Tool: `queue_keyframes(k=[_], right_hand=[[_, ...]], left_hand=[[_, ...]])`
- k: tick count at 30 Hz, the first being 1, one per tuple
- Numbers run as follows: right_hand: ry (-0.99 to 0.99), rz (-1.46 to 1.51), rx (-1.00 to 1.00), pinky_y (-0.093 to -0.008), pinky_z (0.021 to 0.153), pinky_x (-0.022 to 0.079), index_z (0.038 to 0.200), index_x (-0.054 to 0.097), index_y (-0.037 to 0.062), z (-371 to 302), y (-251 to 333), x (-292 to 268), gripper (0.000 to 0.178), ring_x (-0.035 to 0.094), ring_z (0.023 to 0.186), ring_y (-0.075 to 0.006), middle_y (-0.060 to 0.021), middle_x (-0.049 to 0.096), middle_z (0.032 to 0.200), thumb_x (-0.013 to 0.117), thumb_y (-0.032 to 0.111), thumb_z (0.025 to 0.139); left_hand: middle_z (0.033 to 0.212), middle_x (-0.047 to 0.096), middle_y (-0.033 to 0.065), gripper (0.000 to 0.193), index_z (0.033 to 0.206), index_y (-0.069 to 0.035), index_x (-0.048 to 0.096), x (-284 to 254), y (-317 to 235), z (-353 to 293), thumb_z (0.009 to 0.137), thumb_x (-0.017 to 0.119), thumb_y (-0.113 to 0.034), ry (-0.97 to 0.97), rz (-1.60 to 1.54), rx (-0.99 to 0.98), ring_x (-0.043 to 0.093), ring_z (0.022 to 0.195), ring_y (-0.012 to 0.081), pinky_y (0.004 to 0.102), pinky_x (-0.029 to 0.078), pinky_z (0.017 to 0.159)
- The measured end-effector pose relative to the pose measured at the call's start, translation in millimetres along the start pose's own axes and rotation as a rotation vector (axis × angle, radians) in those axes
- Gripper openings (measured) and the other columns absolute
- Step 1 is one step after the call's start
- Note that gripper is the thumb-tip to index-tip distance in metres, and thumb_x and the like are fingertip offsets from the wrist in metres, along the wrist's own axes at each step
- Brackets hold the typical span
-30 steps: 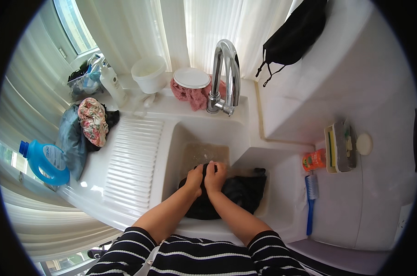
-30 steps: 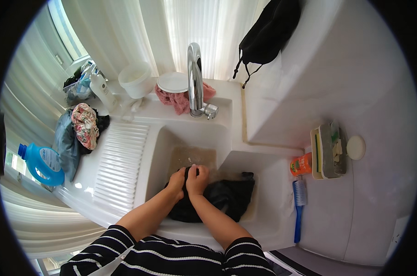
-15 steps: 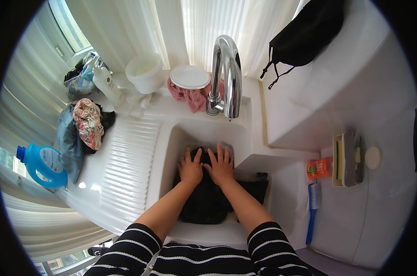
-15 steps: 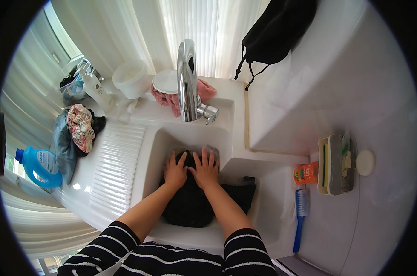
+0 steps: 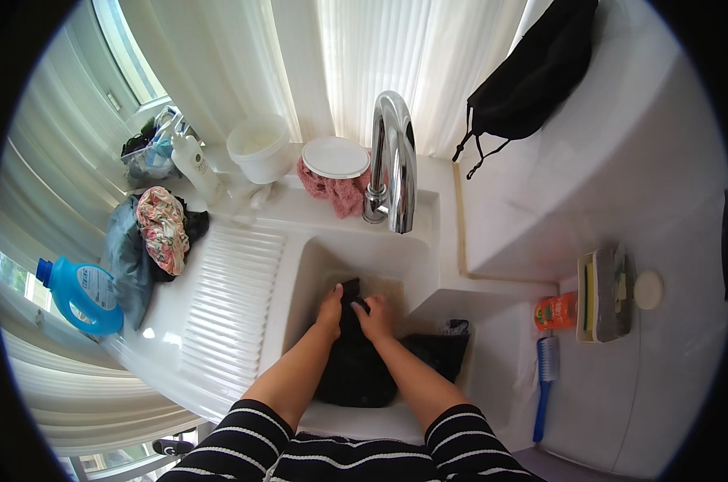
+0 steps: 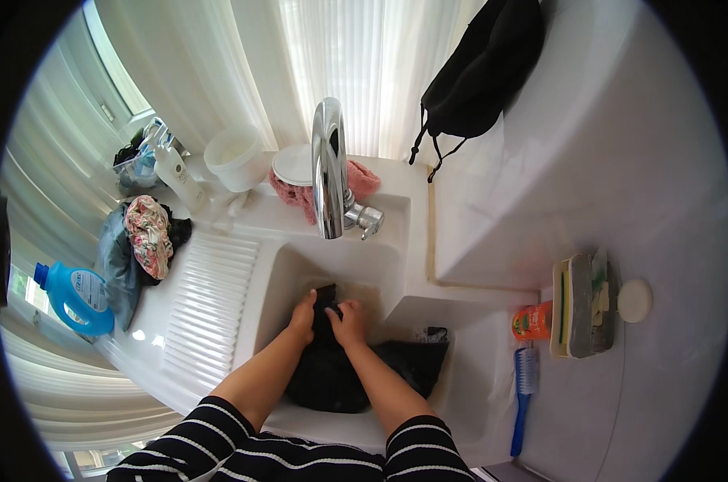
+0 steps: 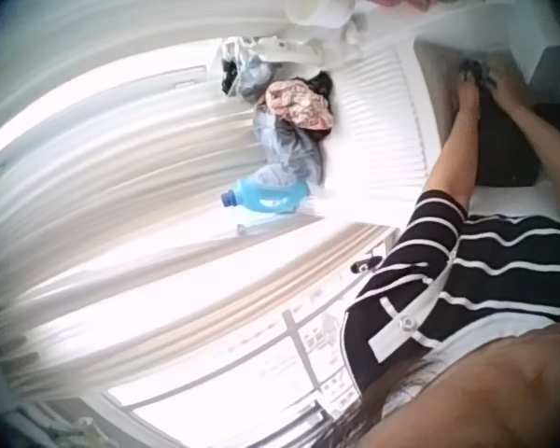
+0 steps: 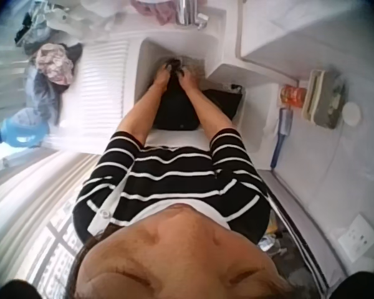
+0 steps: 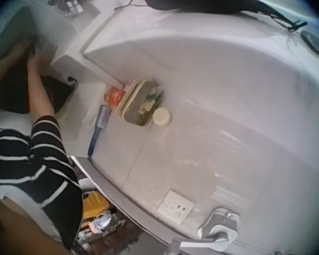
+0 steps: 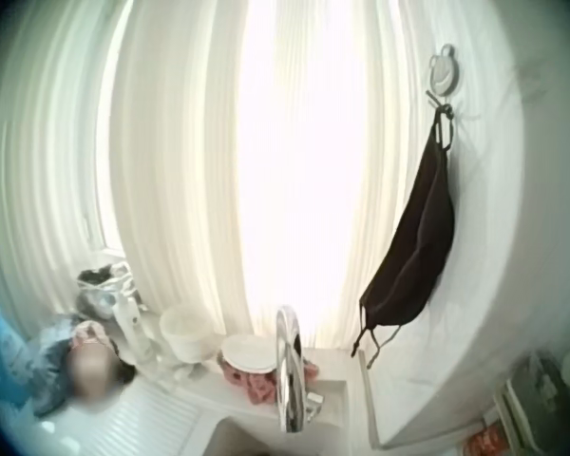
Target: The person hand-washes a black garment in a white utility sink. They repeatedly submerge, scrub, and wring the item by hand in soapy water. The person manipulates the fabric to ensure thorough cleaning, occasionally lifting and squeezing it to remove excess water.
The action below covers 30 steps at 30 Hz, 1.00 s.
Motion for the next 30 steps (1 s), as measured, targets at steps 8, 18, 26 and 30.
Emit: queue_keyframes(k=[8,18,26,30], right_hand=[[-0.253,0.428,0.024,-0.0351,0.084,0.041,0.074,0.055,-0.0014,-31,74,-32,0.027,0.050,0.103,-0.0291,-0.0173,0.051,0.115,0.066,0.022,0.082],[-0.426,0.350,-0.023,-0.0389,0.071,0.046,0.066,0.055,0.0000,-61,123,-38,0.024,0.056,0.080,-0.0315,-0.0142,0.058,0.084,0.062,0.019,0.079],[-0.341,0.421,-0.129,-0.0357,0.076,0.045,0.066,0.052,0.0012,-77,129,-28,0.023,0.056,0.087,-0.0315,-0.0134,0.058,0.090,0.065,0.017,0.076],[-0.577,0.411,0.151,-0.0360,0.074,0.046,0.069,0.053,-0.0007,-48,96,-42,0.021,0.057,0.085,-0.0298,-0.0136,0.058,0.100,0.064,0.016,0.077]], left_hand=[[0.086,0.062,0.0075,0.028,0.097,-0.008,0.057,32,-48,-91,0.089,0.055,-0.034,0.088,-0.611,-0.220,0.061,0.077,0.0214,0.0346,0.051,0.069],[0.086,0.058,0.0086,0.027,0.089,-0.007,0.057,17,-34,-113,0.089,0.053,-0.034,0.202,-0.621,-0.115,0.058,0.077,0.0205,0.0346,0.049,0.065],[0.078,0.056,0.0068,0.023,0.090,-0.007,0.059,9,-22,-107,0.087,0.057,-0.029,0.206,-0.540,-0.095,0.055,0.069,0.0174,0.0318,0.046,0.063],[0.074,0.054,0.0052,0.024,0.087,-0.006,0.060,46,-64,-149,0.086,0.057,-0.030,-0.041,-0.368,-0.142,0.053,0.065,0.0169,0.0320,0.044,0.059]])
Point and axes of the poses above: each hand's wrist, its own z-axis towards the middle knuckle, its own x-axis out of the palm, y = z × x, the point moved 1 cm from there along z, towards the middle knuckle
